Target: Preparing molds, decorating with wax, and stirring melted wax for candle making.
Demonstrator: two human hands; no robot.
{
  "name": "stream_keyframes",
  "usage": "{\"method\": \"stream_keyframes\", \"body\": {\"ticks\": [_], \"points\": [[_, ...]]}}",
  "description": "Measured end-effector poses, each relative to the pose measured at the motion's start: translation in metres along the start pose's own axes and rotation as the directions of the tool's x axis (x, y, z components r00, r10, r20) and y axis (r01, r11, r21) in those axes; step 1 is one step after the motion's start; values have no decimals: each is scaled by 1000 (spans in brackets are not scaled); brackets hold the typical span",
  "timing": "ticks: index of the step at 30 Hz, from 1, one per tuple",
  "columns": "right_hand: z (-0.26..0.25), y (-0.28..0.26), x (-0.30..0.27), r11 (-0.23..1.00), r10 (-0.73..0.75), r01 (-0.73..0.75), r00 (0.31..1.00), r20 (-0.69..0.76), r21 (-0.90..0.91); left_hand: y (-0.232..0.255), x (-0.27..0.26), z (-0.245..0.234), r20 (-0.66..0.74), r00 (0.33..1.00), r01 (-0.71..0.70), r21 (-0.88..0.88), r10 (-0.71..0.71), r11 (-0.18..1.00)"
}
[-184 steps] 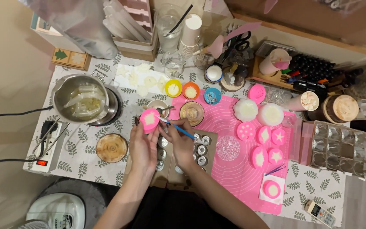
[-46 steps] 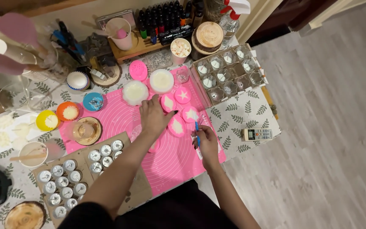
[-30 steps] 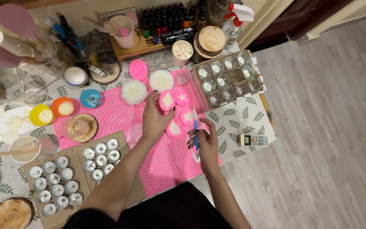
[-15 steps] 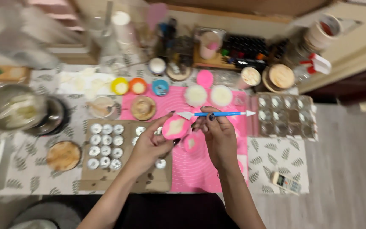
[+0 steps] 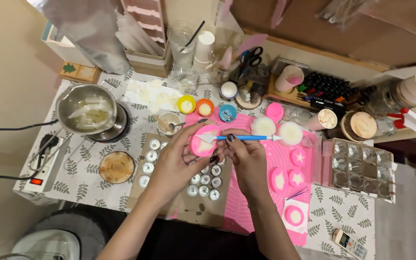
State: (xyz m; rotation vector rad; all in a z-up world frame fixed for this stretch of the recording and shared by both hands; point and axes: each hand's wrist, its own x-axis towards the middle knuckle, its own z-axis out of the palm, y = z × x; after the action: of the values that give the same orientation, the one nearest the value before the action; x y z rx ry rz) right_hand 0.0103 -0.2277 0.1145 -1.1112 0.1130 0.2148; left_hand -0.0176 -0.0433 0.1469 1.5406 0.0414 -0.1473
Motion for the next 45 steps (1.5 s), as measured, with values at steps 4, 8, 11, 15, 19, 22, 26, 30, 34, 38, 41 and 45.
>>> {"method": "stream_keyframes", "body": {"ticks": [4,8,11,15,19,22,26,30,34,38,41,45], "points": [[16,8,4,1000,5,-4,1000,-25,24,6,7,-18,19,1000,-2,22,2,1000],[26,14,8,994,6,-2,999,-37,105,12,9,-28,18,1000,-14,53,13,998],[32,17,9,990,7,-1,999,-44,143,11,10,-34,31,999,-22,50,20,998],[33,20,10,986,25,-17,998,-49,166,11,11,-41,37,994,-106,305,100,946],[29,28,11,988,11,-4,999,-46,154,14,12,-46,83,992,-115,272,95,955],[28,29,11,987,25,-18,999,-39,159,13,11,-48,122,991,-82,161,63,984],[26,31,13,986,59,-55,998,-20,157,10,12,-50,135,989,-74,166,51,983],[21,30,17,985,100,-101,995,12,143,8,13,-51,149,988,-50,137,30,989],[19,32,19,983,122,-124,992,21,137,8,15,-51,159,987,-26,119,7,993],[14,36,22,977,158,-161,987,29,138,3,17,-52,158,987,-1,128,-19,992],[10,41,26,974,182,-185,983,35,133,0,18,-52,152,986,44,130,-64,991],[5,50,29,965,232,-233,972,19,121,-9,19,-56,145,988,36,152,-58,988]]}}
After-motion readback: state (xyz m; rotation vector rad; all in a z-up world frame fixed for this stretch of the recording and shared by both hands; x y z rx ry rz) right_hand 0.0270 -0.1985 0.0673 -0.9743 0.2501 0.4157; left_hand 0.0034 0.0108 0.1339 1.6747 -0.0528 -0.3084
